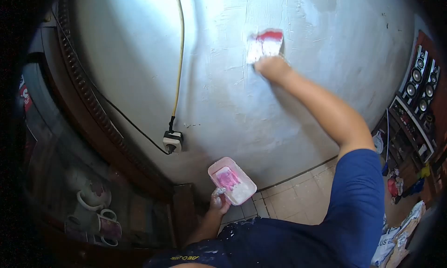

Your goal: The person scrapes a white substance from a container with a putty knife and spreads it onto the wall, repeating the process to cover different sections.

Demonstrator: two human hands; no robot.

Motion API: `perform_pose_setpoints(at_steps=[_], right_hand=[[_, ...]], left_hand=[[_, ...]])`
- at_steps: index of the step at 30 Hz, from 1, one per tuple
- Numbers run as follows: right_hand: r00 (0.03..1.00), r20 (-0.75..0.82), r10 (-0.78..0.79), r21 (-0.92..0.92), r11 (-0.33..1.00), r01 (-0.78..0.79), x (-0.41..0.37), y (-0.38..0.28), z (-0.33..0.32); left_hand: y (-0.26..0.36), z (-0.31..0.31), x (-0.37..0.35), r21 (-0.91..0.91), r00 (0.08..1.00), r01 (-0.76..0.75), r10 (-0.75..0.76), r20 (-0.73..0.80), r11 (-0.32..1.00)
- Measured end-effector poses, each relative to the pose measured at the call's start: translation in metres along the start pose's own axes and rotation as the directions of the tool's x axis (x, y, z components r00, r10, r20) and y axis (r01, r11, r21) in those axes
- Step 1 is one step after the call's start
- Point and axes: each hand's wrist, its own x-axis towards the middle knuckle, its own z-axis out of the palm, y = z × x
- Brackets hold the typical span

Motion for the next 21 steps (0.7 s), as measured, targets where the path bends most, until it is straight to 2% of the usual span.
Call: perform_pose_setpoints(at_steps=[1, 2, 4, 6, 7, 10, 12, 15, 16, 17, 18, 19, 20, 21], right_hand=[[0.998, -0.031, -0.056, 0.080, 0.995, 0.058, -0.021, -0.022, 0.002], [0.996, 0.061, -0.071, 0.085, 0.994, 0.066, -0.045, -0.041, 0.015], [0.992, 0.097, -0.077, 0.267, 0.962, 0.048, -0.075, -0.071, -0.009], [0.996, 0.084, -0.014, 0.393, 0.919, -0.020, -0.081, -0.076, -0.038], [0.996, 0.036, 0.083, 0.426, 0.900, -0.090, -0.078, -0.071, -0.052], [0.959, -0.153, 0.237, 0.348, 0.922, -0.172, -0.041, -0.011, -0.106], [0.857, -0.415, 0.306, 0.248, 0.944, -0.217, -0.008, 0.042, -0.112], [0.793, -0.532, 0.296, -0.022, 0.932, -0.363, 0.046, 0.101, -0.115], [0.799, -0.528, 0.289, -0.035, 0.932, -0.360, 0.059, 0.110, -0.112], [0.844, -0.478, 0.244, -0.037, 0.954, -0.297, 0.066, 0.113, -0.099], [0.883, -0.424, 0.200, -0.033, 0.971, -0.236, 0.068, 0.108, -0.077], [0.958, -0.272, 0.088, -0.063, 0.992, -0.109, 0.058, 0.090, -0.054], [0.993, -0.110, -0.034, -0.074, 0.997, 0.026, 0.041, 0.063, -0.025], [0.994, 0.004, -0.107, -0.060, 0.992, 0.107, 0.012, 0.027, 0.018]], left_hand=[[0.001, 0.005, -0.001, -0.010, 1.000, 0.004, -0.004, -0.004, 1.000], [0.000, 0.006, -0.006, -0.019, 1.000, 0.011, -0.011, -0.013, 1.000], [-0.002, 0.000, -0.009, 0.026, 1.000, -0.018, 0.018, 0.007, 1.000], [0.001, -0.004, -0.004, 0.071, 0.997, -0.062, 0.059, 0.043, 0.996], [0.002, -0.007, -0.005, 0.056, 0.999, -0.042, 0.040, 0.032, 0.998], [0.001, -0.015, -0.004, 0.047, 0.999, -0.033, 0.031, 0.038, 0.998], [-0.003, -0.020, 0.000, 0.048, 0.998, -0.043, 0.041, 0.057, 0.998], [-0.004, -0.014, 0.001, 0.059, 0.998, -0.048, 0.046, 0.038, 0.997], [0.000, 0.007, -0.007, 0.058, 1.000, -0.023, 0.023, 0.003, 0.998], [0.001, 0.019, -0.013, 0.055, 0.999, 0.003, -0.002, -0.033, 0.998], [-0.002, 0.009, -0.010, 0.058, 0.999, 0.003, 0.000, -0.040, 0.998], [-0.006, -0.009, -0.005, 0.045, 0.999, -0.010, 0.012, -0.040, 0.999], [-0.009, -0.020, -0.003, 0.029, 0.999, -0.022, 0.023, -0.037, 0.999], [-0.005, -0.005, -0.010, 0.063, 0.998, -0.046, 0.049, -0.035, 0.997]])
